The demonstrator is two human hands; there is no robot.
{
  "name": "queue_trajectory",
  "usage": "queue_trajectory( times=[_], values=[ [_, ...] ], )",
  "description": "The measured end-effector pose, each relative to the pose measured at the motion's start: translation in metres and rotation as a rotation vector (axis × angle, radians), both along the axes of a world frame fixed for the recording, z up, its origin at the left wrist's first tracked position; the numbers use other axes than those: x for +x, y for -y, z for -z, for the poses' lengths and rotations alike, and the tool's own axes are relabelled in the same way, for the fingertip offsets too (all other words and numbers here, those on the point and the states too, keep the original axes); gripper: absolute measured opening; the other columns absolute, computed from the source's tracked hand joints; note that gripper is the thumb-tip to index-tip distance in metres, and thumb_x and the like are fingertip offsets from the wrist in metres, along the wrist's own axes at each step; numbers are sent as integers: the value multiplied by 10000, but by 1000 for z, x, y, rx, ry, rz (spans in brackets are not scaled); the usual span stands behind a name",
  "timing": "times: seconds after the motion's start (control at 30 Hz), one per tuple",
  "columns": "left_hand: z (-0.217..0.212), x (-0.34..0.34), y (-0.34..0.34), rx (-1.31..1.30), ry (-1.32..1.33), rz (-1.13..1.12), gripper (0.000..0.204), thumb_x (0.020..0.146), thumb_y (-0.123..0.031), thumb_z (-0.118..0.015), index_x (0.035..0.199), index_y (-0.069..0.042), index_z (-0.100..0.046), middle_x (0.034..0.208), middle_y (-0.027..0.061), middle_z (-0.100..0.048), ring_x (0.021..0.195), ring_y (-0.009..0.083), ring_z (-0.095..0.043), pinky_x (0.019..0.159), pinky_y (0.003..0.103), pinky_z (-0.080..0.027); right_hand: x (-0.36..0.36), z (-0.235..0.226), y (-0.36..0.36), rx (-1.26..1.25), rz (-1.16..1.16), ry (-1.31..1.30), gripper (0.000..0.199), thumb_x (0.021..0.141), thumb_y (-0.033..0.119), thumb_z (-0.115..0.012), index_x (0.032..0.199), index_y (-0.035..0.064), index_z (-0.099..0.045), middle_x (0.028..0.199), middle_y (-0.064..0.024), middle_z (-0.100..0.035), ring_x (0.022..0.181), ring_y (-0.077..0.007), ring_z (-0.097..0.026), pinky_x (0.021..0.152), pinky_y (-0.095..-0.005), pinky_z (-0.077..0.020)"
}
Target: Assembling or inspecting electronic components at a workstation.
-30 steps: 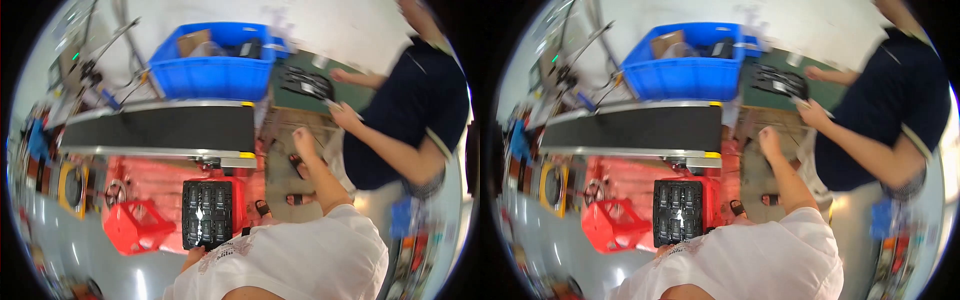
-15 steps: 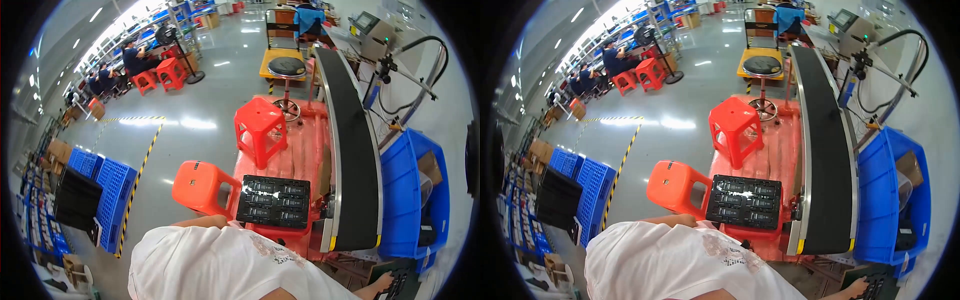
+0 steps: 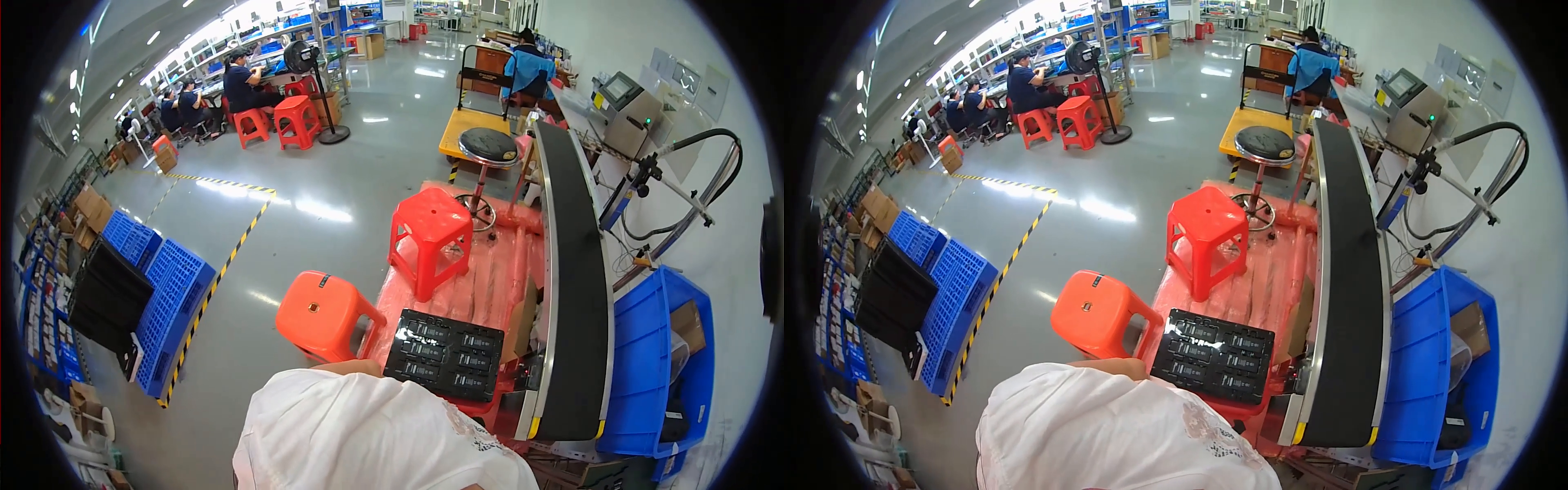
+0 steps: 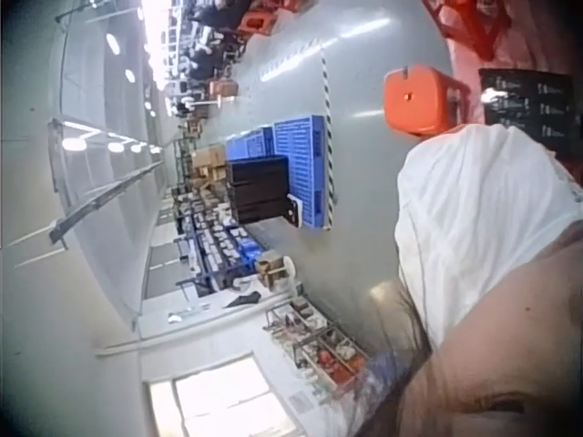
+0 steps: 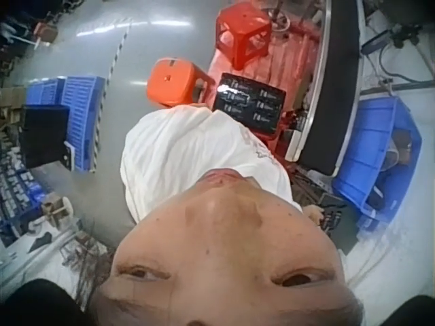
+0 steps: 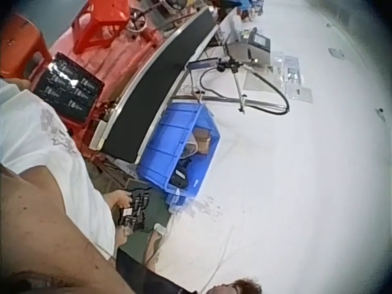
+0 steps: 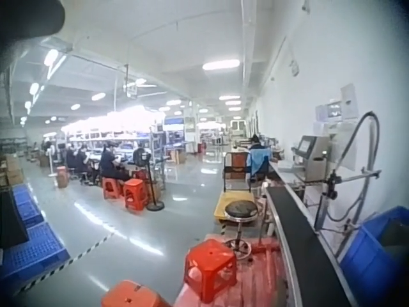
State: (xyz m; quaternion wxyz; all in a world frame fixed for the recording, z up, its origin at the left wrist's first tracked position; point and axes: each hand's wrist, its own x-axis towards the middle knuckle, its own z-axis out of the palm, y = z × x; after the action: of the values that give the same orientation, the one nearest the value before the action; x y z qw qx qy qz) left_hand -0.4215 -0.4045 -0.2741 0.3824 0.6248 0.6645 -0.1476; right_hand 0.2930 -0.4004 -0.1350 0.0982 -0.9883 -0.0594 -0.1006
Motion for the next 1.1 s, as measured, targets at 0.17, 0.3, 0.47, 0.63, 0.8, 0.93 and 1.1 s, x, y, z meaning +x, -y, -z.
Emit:
queue_trajectory(
  times=[0.17,0.3,0.47,0.63,0.8,0.93,1.1],
  values=[
    [-13,20,-31,21,32,10,483,884,-411,-453,835,7,-689,869,220,-672,864,371,-644,792,464,-499,-27,-14,7,54,42,-92,525,915,474,-489,1147,8,-561,1258,-351,-362,1107,-499,-428,864,-605,-416],
    [-17,27,-49,-115,78,-76,542,796,-495,-575,1073,-40,-675,1100,237,-627,1050,352,-610,899,441,-468,-30,-14,-21,387,-72,-439,494,911,427,-507,1173,11,-550,1263,-293,-403,1106,-468,-456,883,-575,-419],
    [-16,17,-37,-159,108,-6,506,833,-460,-576,1061,-19,-671,1029,233,-655,1017,322,-630,861,419,-486,-39,-9,-73,808,-160,-870,466,905,369,-529,1207,14,-535,1269,-221,-455,1105,-428,-490,906,-538,-424],
    [-29,6,-46,-78,179,-76,481,852,-426,-575,1071,-5,-659,997,223,-665,992,303,-641,840,398,-495,-31,9,-73,1344,-92,-1148,450,900,311,-551,1240,18,-520,1276,-149,-506,1104,-389,-525,929,-502,-429],
    [-58,3,-67,-159,220,137,457,872,-392,-575,1080,8,-647,966,212,-676,967,284,-651,819,376,-504,7,50,91,2030,118,-943,450,895,253,-574,1273,21,-505,1282,-78,-557,1103,-349,-559,952,-465,-433],
    [-47,26,-114,-248,248,515,443,877,-374,-575,1085,12,-640,958,206,-677,957,275,-653,812,366,-505,-10,126,119,1762,-177,-605,411,720,60,-688,1122,62,-599,1136,-91,-598,1126,-282,-528,987,-460,-417],
    [-42,40,-127,-241,359,593,421,885,-344,-576,1094,18,-630,945,196,-679,941,258,-656,801,349,-506,-64,67,102,2266,324,-734,357,703,-45,-635,1051,-3,-571,1050,-132,-608,954,-304,-610,867,-417,-513]
  ],
)
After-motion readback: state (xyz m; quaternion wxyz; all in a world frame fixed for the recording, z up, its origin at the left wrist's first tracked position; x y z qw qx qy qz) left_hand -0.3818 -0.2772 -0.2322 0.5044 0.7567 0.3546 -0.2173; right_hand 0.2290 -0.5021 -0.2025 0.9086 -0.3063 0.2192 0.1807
